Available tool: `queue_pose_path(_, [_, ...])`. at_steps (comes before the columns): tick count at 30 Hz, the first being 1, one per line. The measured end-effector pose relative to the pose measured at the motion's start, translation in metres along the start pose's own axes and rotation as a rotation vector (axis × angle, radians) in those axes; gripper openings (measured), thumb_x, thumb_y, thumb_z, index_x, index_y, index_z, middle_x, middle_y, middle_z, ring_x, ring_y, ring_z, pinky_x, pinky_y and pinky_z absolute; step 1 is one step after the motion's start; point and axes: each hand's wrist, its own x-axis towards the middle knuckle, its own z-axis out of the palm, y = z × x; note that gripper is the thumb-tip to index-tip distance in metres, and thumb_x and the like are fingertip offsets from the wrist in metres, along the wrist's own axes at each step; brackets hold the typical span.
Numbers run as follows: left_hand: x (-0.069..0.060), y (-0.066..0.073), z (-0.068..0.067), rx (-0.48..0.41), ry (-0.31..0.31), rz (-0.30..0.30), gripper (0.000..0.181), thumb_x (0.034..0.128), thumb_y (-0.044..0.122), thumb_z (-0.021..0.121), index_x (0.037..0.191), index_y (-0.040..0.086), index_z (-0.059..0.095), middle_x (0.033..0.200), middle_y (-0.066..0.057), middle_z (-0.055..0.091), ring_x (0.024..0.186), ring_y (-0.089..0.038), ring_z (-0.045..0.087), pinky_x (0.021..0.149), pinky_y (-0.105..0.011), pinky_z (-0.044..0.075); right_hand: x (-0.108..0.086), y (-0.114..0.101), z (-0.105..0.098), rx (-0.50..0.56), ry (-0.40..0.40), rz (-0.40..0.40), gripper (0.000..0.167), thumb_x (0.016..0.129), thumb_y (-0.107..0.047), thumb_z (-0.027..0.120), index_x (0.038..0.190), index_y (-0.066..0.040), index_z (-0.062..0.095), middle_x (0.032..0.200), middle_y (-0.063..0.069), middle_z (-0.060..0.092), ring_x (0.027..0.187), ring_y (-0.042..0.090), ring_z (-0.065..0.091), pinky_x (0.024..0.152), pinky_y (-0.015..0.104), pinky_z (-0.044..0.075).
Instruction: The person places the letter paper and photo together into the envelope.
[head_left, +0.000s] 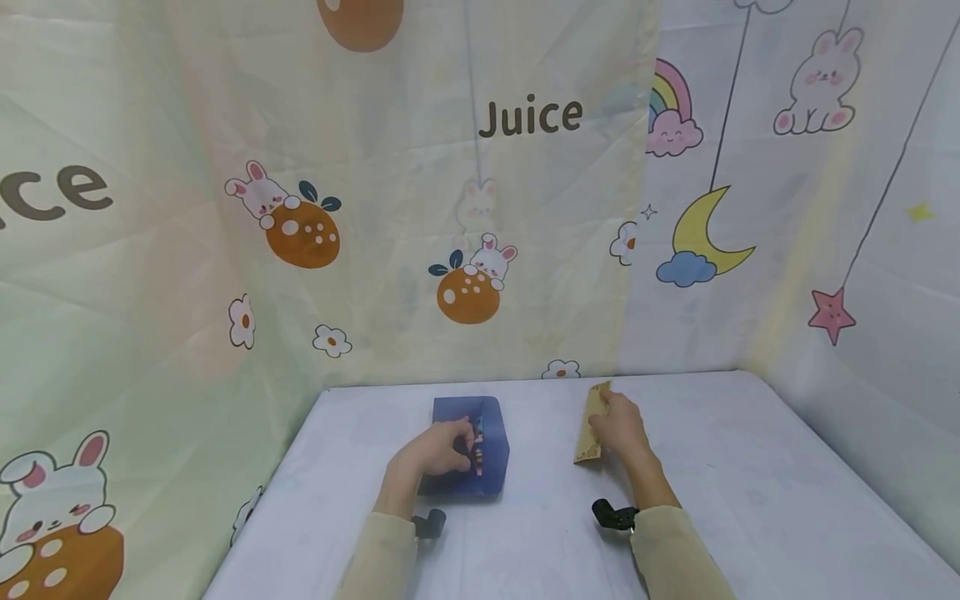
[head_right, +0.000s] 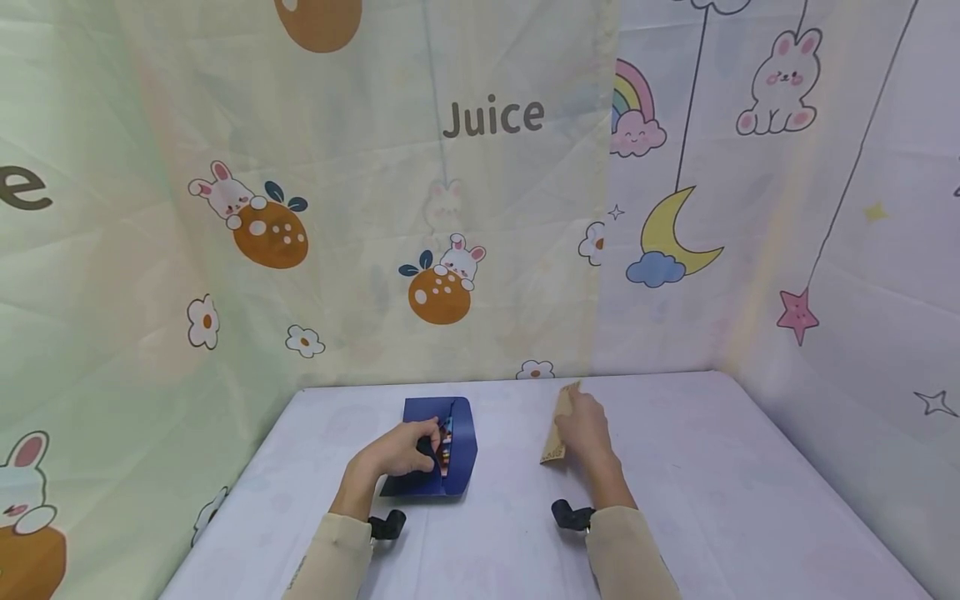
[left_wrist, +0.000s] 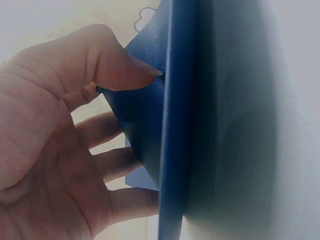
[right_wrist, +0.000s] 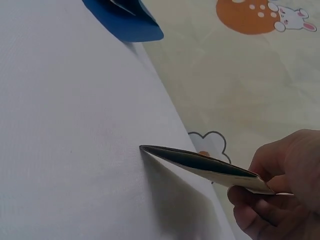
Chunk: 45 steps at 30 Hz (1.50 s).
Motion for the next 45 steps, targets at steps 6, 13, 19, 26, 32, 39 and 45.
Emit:
queue_pose_path(6, [0.000, -0.001, 0.000, -0.007, -0.001, 0.005, 0.025, 0.0760, 0.007, 0.077, 0.085, 0.020, 0.058, 0.159, -0.019, 0.048, 0.142, -0.040, 0.052, 0.078, -0.035, 0.045, 0.003, 0.001, 0.002, 0.036, 0.001, -0.021, 0.073, 0.089, -0.006, 0.066, 0.153, 0.013, 0.035, 0.154, 0.040, 0.040, 0.136, 0.050, 0.049, 0.110, 0.059, 0.044])
queue_pose_path(13, [0.001, 0.000, -0.001, -0.004, -0.008, 0.005, 0.025, 0.0772, 0.007, 0.077, 0.086, 0.021, 0.058, 0.160, -0.019, 0.047, 0.144, -0.040, 0.050, 0.085, -0.039, 0.045, 0.002, -0.005, 0.005, 0.101, 0.038, -0.045, 0.065, 0.090, -0.011, 0.071, 0.147, 0.008, 0.049, 0.150, 0.032, 0.052, 0.131, 0.042, 0.054, 0.108, 0.055, 0.046])
queue_pose_path(19, [0.001, -0.001, -0.001, -0.008, -0.005, 0.013, 0.025, 0.0762, 0.007, 0.076, 0.086, 0.021, 0.058, 0.160, -0.019, 0.047, 0.144, -0.040, 0.050, 0.082, -0.037, 0.045, 0.001, -0.012, 0.012, 0.186, 0.087, -0.085, 0.054, 0.087, -0.011, 0.076, 0.137, 0.004, 0.061, 0.132, 0.028, 0.066, 0.086, 0.022, 0.070, 0.071, 0.030, 0.055])
queue_pose_path(26, [0.000, -0.001, 0.001, -0.012, -0.002, -0.006, 0.026, 0.0762, 0.006, 0.077, 0.087, 0.020, 0.058, 0.159, -0.020, 0.047, 0.118, -0.030, 0.057, 0.073, -0.035, 0.044, 0.002, -0.012, 0.019, 0.186, 0.159, -0.175, 0.040, 0.088, -0.004, 0.073, 0.128, 0.003, 0.068, 0.118, 0.024, 0.072, 0.081, 0.019, 0.067, 0.062, 0.022, 0.050])
queue_pose_path(32, [0.000, 0.000, 0.002, -0.018, -0.003, -0.019, 0.025, 0.0767, 0.006, 0.077, 0.087, 0.020, 0.059, 0.160, -0.019, 0.047, 0.115, -0.029, 0.057, 0.073, -0.035, 0.044, 0.000, -0.014, 0.021, 0.231, 0.151, -0.160, 0.043, 0.086, -0.002, 0.073, 0.128, 0.003, 0.067, 0.117, 0.023, 0.069, 0.083, 0.020, 0.066, 0.063, 0.021, 0.050])
queue_pose_path(39, [0.001, -0.001, 0.001, -0.008, 0.004, -0.008, 0.025, 0.0763, 0.007, 0.077, 0.087, 0.019, 0.058, 0.159, -0.020, 0.048, 0.113, -0.029, 0.057, 0.074, -0.035, 0.044, -0.001, -0.017, 0.027, 0.296, 0.056, -0.136, 0.045, 0.087, -0.002, 0.072, 0.131, 0.002, 0.066, 0.118, 0.023, 0.067, 0.079, 0.014, 0.063, 0.062, 0.022, 0.051])
queue_pose_path(45, [0.000, -0.001, 0.000, -0.003, 0.002, -0.001, 0.025, 0.0767, 0.007, 0.077, 0.087, 0.021, 0.058, 0.159, -0.020, 0.048, 0.119, -0.030, 0.059, 0.076, -0.035, 0.046, -0.005, -0.027, 0.031, 0.351, -0.022, -0.089, 0.049, 0.087, -0.002, 0.072, 0.136, 0.000, 0.065, 0.131, 0.022, 0.066, 0.077, 0.014, 0.063, 0.062, 0.024, 0.050])
